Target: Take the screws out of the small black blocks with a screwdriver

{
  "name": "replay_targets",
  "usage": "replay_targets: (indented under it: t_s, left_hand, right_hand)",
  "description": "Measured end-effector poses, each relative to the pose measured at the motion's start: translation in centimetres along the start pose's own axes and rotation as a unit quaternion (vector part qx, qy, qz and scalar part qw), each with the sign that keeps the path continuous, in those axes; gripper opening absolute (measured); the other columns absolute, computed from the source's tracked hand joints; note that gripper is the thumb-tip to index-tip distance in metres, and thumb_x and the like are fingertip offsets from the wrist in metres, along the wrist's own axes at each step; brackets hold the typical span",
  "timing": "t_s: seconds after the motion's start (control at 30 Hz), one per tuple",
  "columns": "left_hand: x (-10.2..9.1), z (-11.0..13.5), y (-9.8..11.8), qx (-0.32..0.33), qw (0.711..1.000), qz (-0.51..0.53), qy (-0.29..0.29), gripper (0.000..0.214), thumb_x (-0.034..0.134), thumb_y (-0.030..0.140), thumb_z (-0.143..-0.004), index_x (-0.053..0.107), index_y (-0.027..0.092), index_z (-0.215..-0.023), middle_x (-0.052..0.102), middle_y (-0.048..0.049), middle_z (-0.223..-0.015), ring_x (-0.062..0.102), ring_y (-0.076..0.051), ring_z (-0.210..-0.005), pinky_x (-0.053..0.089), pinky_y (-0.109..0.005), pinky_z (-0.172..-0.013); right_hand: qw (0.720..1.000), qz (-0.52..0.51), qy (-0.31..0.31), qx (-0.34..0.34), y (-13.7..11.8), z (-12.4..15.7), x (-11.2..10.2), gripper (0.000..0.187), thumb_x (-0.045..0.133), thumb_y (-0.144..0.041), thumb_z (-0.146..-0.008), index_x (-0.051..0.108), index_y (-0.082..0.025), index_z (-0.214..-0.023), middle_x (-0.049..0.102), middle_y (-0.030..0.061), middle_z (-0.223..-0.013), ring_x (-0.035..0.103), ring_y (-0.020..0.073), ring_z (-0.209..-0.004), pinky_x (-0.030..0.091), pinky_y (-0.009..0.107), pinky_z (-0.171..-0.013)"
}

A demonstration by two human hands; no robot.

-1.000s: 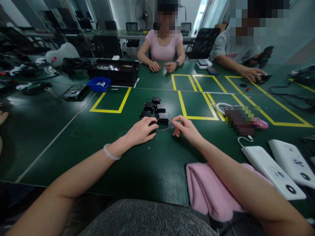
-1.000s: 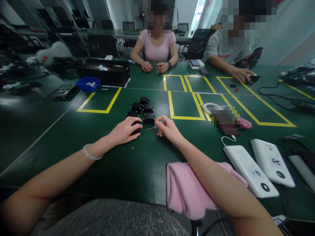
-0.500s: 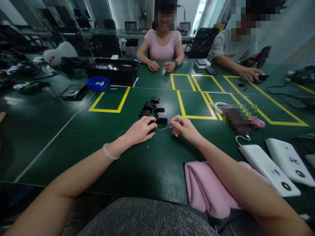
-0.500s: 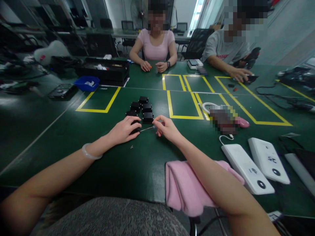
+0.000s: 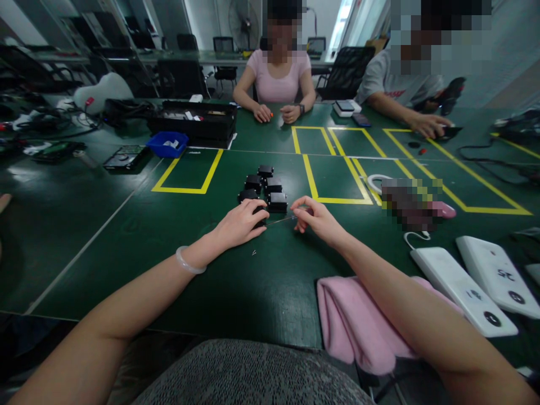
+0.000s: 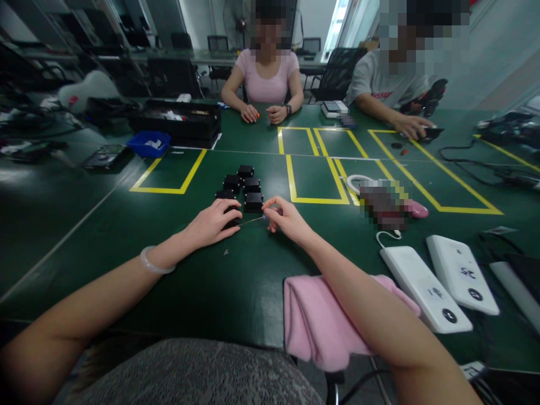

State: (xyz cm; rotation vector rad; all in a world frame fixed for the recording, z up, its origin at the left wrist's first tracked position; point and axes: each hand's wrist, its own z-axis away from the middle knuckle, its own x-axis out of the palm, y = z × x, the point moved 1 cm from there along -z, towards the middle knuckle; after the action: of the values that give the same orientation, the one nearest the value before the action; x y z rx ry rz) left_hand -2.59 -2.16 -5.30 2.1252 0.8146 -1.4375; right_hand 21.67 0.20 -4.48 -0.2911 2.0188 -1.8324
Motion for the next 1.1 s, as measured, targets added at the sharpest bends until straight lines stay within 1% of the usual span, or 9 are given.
replay_targets:
  t_s: [0.17, 0.33, 0.53, 0.7, 0.9, 1.1]
  left_hand:
    - [-0.01, 0.01, 0.0, -0.001, 1.0, 0.009, -0.001, 0.02, 0.062, 0.024, -0.095, 0.059, 0.016, -0.114, 0.055, -0.0169, -0.135, 0.055, -0.032, -0.121, 0.057, -0.047, -0.092]
    - [0.0, -0.03, 0.07, 0.0, 1.0, 0.002, 0.004, 0.02, 0.062, 0.023, -0.095, 0.06, 0.015, -0.113, 0.056, -0.017, -0.133, 0.056, -0.032, -0.118, 0.057, -0.047, -0.093]
    - [0.08, -0.04, 0.04, -0.004, 1.0, 0.009, 0.003, 0.02, 0.062, 0.023, -0.094, 0.06, 0.016, -0.113, 0.056, -0.0168, -0.134, 0.055, -0.032, -0.12, 0.056, -0.048, -0.094]
    - [0.08, 0.0, 0.04, -0.006, 1.0, 0.002, 0.003, 0.021, 0.063, 0.023, -0.094, 0.059, 0.017, -0.114, 0.055, -0.0156, -0.134, 0.055, -0.031, -0.119, 0.056, -0.048, -0.095]
    - [-0.04, -0.02, 0.11, -0.003, 1.0, 0.004, 0.006, 0.021, 0.063, 0.022, -0.094, 0.06, 0.016, -0.113, 0.056, -0.0169, -0.133, 0.056, -0.032, -0.119, 0.057, -0.047, -0.093]
    - [-0.12, 0.0, 0.12, -0.003, 1.0, 0.001, 0.001, 0.021, 0.063, 0.023, -0.094, 0.059, 0.016, -0.113, 0.055, -0.0165, -0.134, 0.055, -0.031, -0.119, 0.056, -0.048, -0.095]
  right_hand:
    - [1.0, 0.01, 0.005, 0.013, 0.15, -0.02, 0.02, 0.03, 0.067, -0.048, -0.088, 0.056, -0.021, -0.085, 0.044, -0.0121, -0.043, 0.049, 0.0095, -0.04, 0.056, 0.032, -0.064]
    - [1.0, 0.001, 0.014, 0.002, -0.1, 0.05, 0.13, 0.03, 0.072, -0.043, -0.083, 0.055, -0.021, -0.095, 0.049, -0.0123, -0.047, 0.05, 0.0098, -0.043, 0.055, 0.03, -0.063]
    - [1.0, 0.014, 0.021, 0.004, 0.01, -0.03, 0.33, 0.026, 0.065, -0.045, -0.09, 0.056, -0.021, -0.087, 0.041, -0.0126, -0.044, 0.047, 0.0095, -0.041, 0.054, 0.03, -0.061]
    - [1.0, 0.016, 0.023, -0.015, -0.15, 0.09, 0.31, 0.023, 0.069, -0.039, -0.087, 0.054, -0.022, -0.094, 0.05, -0.0104, -0.051, 0.052, 0.0104, -0.046, 0.053, 0.029, -0.059]
    - [0.999, 0.025, 0.028, 0.003, -0.12, 0.11, 0.36, 0.024, 0.065, -0.043, -0.091, 0.055, -0.022, -0.09, 0.044, -0.0111, -0.046, 0.049, 0.0105, -0.043, 0.053, 0.029, -0.06]
    - [1.0, 0.018, 0.02, -0.011, -0.23, 0.08, 0.24, 0.02, 0.068, -0.035, -0.088, 0.053, -0.023, -0.093, 0.05, -0.0105, -0.05, 0.051, 0.0106, -0.045, 0.054, 0.029, -0.059]
